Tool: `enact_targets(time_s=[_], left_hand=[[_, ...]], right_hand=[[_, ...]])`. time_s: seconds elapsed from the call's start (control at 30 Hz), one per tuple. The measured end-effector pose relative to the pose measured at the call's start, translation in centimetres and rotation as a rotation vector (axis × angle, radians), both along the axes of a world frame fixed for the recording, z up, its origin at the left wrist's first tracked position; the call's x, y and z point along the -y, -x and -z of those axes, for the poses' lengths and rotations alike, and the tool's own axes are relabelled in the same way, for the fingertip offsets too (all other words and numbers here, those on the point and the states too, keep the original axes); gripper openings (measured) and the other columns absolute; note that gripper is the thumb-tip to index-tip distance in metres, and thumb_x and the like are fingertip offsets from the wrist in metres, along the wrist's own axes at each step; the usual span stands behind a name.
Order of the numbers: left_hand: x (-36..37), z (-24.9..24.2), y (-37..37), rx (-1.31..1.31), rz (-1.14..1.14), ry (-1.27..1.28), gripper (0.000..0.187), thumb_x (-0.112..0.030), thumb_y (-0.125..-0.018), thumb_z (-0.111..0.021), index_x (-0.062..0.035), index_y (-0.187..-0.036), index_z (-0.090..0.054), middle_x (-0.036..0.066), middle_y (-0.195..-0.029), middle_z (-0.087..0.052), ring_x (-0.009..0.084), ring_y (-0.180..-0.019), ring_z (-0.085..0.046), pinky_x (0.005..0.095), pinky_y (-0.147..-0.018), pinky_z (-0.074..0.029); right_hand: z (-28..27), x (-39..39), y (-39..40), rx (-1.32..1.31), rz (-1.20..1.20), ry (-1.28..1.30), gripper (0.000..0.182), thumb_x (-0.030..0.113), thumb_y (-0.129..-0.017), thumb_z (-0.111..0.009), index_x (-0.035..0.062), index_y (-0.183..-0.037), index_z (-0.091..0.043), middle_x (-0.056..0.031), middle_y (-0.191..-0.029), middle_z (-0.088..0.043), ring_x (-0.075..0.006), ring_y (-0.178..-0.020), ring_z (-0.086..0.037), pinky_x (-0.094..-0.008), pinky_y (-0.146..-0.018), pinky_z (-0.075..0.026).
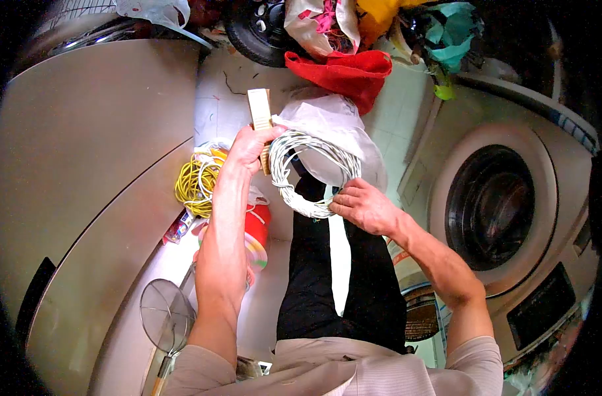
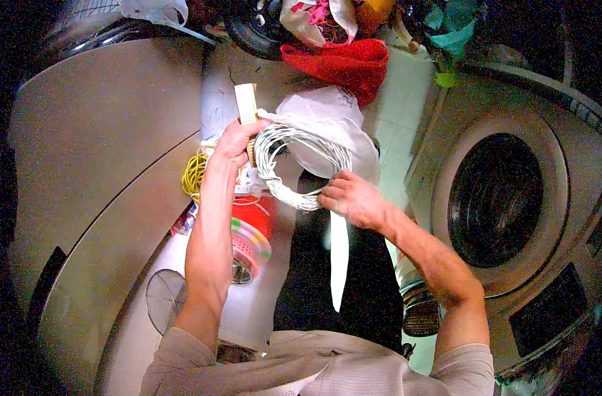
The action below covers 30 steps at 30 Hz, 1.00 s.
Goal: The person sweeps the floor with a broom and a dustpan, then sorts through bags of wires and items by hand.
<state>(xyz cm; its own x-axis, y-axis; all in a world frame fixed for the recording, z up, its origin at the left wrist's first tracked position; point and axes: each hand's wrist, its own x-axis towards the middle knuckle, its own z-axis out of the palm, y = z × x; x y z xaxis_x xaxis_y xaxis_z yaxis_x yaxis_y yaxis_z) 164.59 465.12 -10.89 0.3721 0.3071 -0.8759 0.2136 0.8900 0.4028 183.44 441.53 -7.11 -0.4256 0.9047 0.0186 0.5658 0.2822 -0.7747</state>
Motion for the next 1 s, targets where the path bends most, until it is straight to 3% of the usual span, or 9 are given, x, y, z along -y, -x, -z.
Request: enact_targets(time_s=[0.33, 0.47, 0.53, 0.57, 0.73, 0.8, 0.93, 1.0], left_hand=[[-0.1, -0.3, -0.4, -0.005, -0.011, -0.009, 0.021, -0.001, -0.081, -0.07, 0.0054, -0.1, -0.064, 0.014, -0.088, -0.07, 0.0209, -0.074, -0.069, 0.0329, -0.066, -0.058], [0.4, -0.8, -1.0, -0.055, -0.006, -0.079, 0.019, -0.006, -0.082, -0.07, 0.0014, -0.098, -0.065, 0.01, -0.087, -0.07, 0.0182, -0.075, -0.068, 0.0312, -0.069, -0.056], [0.6, -1.3, -1.9, -0.372, 0.129, -0.466, 0.022, -0.01, -0.079, -0.073, 0.0011, -0.096, -0.066, 0.008, -0.085, -0.069, 0.0163, -0.076, -0.065, 0.0301, -0.072, -0.052], [0.2, -1.4, -2.2, -0.519, 0.257, -0.542, 0.026, -0.015, -0.076, -0.076, 0.0002, -0.095, -0.067, 0.005, -0.083, -0.067, 0.0142, -0.076, -0.061, 0.0292, -0.072, -0.048], [-1.5, -3.3, -4.0, -0.599, 0.331, -0.715, 0.036, -0.027, -0.072, -0.076, 0.0014, -0.093, -0.07, 0.009, -0.081, -0.07, 0.0179, -0.072, -0.063, 0.0332, -0.072, -0.049], [-1.3, -5.3, -5.5, -0.607, 0.399, -0.805, 0.036, -0.029, -0.073, -0.075, 0.002, -0.091, -0.069, 0.011, -0.083, -0.07, 0.0189, -0.075, -0.064, 0.0338, -0.074, -0.049], [-1.7, -4.8, -6.0, -0.602, 0.496, -0.765, 0.034, -0.028, -0.075, -0.075, 0.0016, -0.09, -0.067, 0.009, -0.082, -0.068, 0.0165, -0.074, -0.061, 0.032, -0.072, -0.048], [-1.0, -5.1, -5.6, -0.433, 0.272, -0.691, 0.032, -0.028, -0.078, -0.074, 0.0006, -0.089, -0.065, 0.005, -0.08, -0.065, 0.0132, -0.071, -0.058, 0.0299, -0.069, -0.047]], right_hand=[[-0.4, 0.0, -0.3, -0.017, 0.021, -0.004, 0.026, 0.016, -0.079, -0.054, 0.0066, -0.102, -0.063, -0.0065, -0.1, -0.065, -0.023, -0.097, -0.061, -0.0379, -0.093, -0.045], [-0.4, 0.7, -1.0, -0.085, 0.104, 0.059, 0.027, 0.012, -0.073, -0.061, 0.0079, -0.099, -0.065, -0.0068, -0.1, -0.066, -0.0252, -0.1, -0.061, -0.0395, -0.093, -0.045], [0.2, 0.5, -2.4, -0.196, 0.176, 0.131, 0.031, 0.006, -0.07, -0.067, 0.0089, -0.1, -0.067, -0.0085, -0.098, -0.068, -0.0293, -0.096, -0.062, -0.0412, -0.089, -0.049], [0.3, 0.4, -3.6, -0.21, 0.248, 0.247, 0.029, 0.005, -0.074, -0.067, 0.0071, -0.103, -0.068, -0.0095, -0.098, -0.069, -0.027, -0.093, -0.064, -0.0389, -0.086, -0.051], [0.0, -1.0, -9.0, -0.498, 0.82, 0.796, 0.028, 0.006, -0.085, -0.068, -0.0001, -0.112, -0.067, -0.005, -0.096, -0.072, -0.0108, -0.087, -0.063, -0.0267, -0.081, -0.05], [-1.0, -2.1, -10.3, -0.564, 0.895, 0.778, 0.032, 0.006, -0.084, -0.067, -0.0019, -0.115, -0.066, -0.003, -0.092, -0.069, -0.0116, -0.083, -0.06, -0.0266, -0.079, -0.05], [-0.1, -2.6, -10.5, -0.698, 0.932, 0.742, 0.034, 0.007, -0.085, -0.066, -0.0025, -0.117, -0.065, -0.0032, -0.097, -0.068, -0.0108, -0.083, -0.06, -0.026, -0.077, -0.049], [-0.7, -2.7, -9.7, -0.605, 0.876, 0.792, 0.032, 0.008, -0.087, -0.065, -0.0002, -0.118, -0.064, -0.0048, -0.097, -0.069, -0.0124, -0.086, -0.062, -0.0273, -0.078, -0.05]])
